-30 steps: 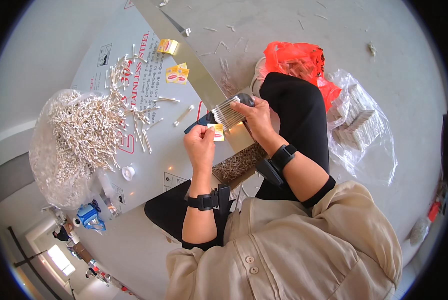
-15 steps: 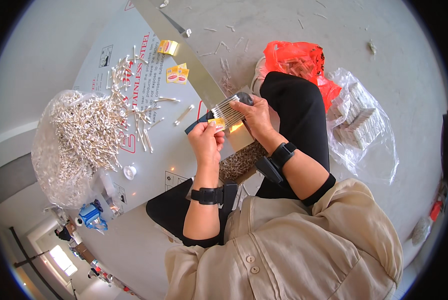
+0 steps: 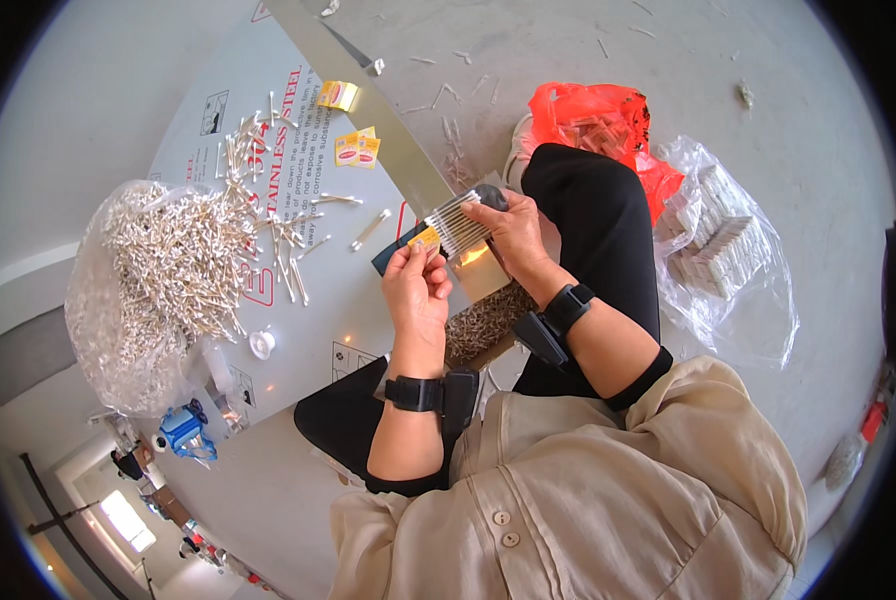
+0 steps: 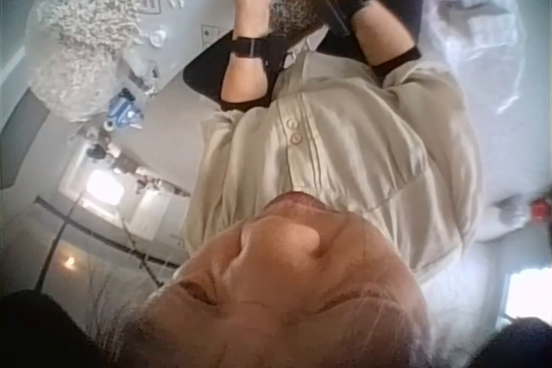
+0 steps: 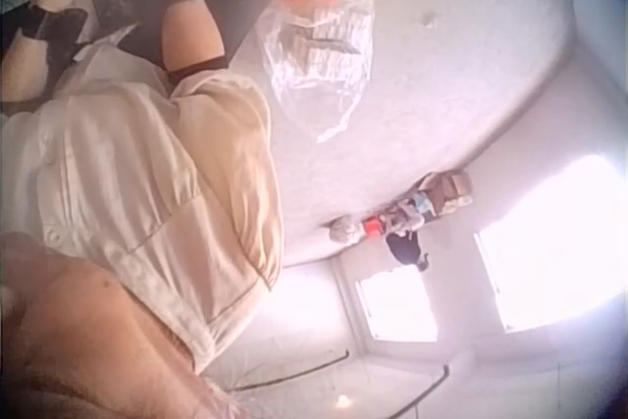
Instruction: Packing cotton swabs into plastic bags and sealing them with adhesive labels.
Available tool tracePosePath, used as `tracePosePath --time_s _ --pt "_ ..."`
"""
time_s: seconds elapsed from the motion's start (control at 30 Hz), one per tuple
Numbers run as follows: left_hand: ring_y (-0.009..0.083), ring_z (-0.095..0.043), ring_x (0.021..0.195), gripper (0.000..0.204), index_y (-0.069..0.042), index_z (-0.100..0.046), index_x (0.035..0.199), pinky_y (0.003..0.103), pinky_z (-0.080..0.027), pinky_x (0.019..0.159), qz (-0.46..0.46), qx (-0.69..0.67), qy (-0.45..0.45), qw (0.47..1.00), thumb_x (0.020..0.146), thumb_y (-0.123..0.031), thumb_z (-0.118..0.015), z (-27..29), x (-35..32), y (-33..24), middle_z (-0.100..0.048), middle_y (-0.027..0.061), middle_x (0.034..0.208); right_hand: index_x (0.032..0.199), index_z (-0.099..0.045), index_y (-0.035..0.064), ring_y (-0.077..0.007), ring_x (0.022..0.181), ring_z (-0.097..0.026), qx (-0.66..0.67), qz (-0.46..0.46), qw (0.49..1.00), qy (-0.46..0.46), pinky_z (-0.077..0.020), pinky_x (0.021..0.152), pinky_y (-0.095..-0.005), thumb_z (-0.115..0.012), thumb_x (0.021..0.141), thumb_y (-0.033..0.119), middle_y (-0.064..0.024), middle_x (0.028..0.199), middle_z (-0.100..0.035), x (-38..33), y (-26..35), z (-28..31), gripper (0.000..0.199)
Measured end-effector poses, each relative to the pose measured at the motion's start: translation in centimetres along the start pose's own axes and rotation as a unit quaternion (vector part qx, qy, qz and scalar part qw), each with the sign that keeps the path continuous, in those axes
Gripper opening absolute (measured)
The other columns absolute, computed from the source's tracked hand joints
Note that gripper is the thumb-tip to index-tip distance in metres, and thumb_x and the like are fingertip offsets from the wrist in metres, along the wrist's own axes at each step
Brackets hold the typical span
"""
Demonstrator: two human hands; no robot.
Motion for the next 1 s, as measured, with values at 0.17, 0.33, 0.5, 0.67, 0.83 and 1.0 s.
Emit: tracePosePath --time_s 0.17,0.33,0.5,0.67,0.83,1.0 --pt "0.0087 -0.047 0.045 0.014 -0.002 -0.055 0.088 0.022 -0.032 0.036 -0.061 0.102 -0.002 0.993 0.096 -0.013 -0.057 0.0 -0.9 -0.8 -0.06 0.0072 0.065 0.083 -0.069 0.0006 -0.0083 0.063 -0.061 0.001 -0.001 1.0 0.006 -0.0498 0.059 -0.024 -0.073 0.082 0.003 -0.0012 0.074 -0.068 0.2 -0.3 0.3 0.004" --pt "0.0079 -0.051 0.045 0.014 0.0 -0.057 0.087 0.021 -0.035 0.037 -0.116 0.232 0.003 0.966 0.096 -0.011 -0.056 -0.2 -1.1 -1.2 -0.061 0.0078 0.065 0.083 -0.07 0.0006 -0.0082 0.063 -0.061 -0.008 0.005 1.0 0.005 -0.0497 0.058 -0.0241 -0.073 0.082 0.004 -0.0011 0.074 -0.068 0.2 -0.2 0.3 0.004" --pt "0.0068 -0.046 0.039 0.013 0.0 -0.058 0.088 0.021 -0.029 0.032 -0.178 0.275 -0.006 0.945 0.095 -0.011 -0.057 -0.2 -0.4 -0.8 -0.059 0.0068 0.061 0.083 -0.069 0.0007 -0.0083 0.063 -0.061 -0.02 0.0 1.0 0.004 -0.0498 0.058 -0.0241 -0.073 0.082 0.005 -0.0011 0.074 -0.068 -0.1 0.0 0.0 0.005" --pt "0.007 -0.046 0.039 0.013 0.0 -0.057 0.088 0.021 -0.03 0.033 -0.163 0.277 -0.001 0.947 0.095 -0.011 -0.056 -1.2 -0.5 -1.0 -0.059 0.0068 0.061 0.083 -0.069 0.0007 -0.0089 0.063 -0.061 -0.014 -0.004 1.0 0.003 -0.0503 0.058 -0.0247 -0.073 0.082 0.004 -0.0017 0.074 -0.068 0.2 -0.3 0.4 0.005" --pt "0.0076 -0.046 0.04 0.011 -0.001 -0.056 0.092 0.021 -0.031 0.034 -0.118 0.236 -0.003 0.965 0.095 -0.011 -0.057 -1.7 -0.7 -1.0 -0.06 0.007 0.063 0.083 -0.069 0.0004 -0.0091 0.062 -0.061 -0.016 0.011 1.0 0.004 -0.0501 0.057 -0.0247 -0.072 0.082 0.003 -0.0022 0.074 -0.068 0.3 -0.5 0.3 0.004" --pt "0.0088 -0.047 0.042 0.013 -0.001 -0.054 0.094 0.022 -0.032 0.036 -0.052 0.18 -0.031 0.982 0.098 -0.013 -0.052 -2.4 -0.6 -0.9 -0.06 0.0077 0.064 0.082 -0.069 0.0006 -0.0087 0.062 -0.061 -0.021 0.017 1.0 0.005 -0.0493 0.057 -0.0242 -0.072 0.082 0.003 -0.0021 0.074 -0.068 0.2 -0.2 0.3 0.004"
Point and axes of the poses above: each hand's wrist, its own x-axis towards the middle knuckle, its own z-axis out of the back of the hand, y = z × x, the point moved 3 cm from there along x, towards the middle knuckle
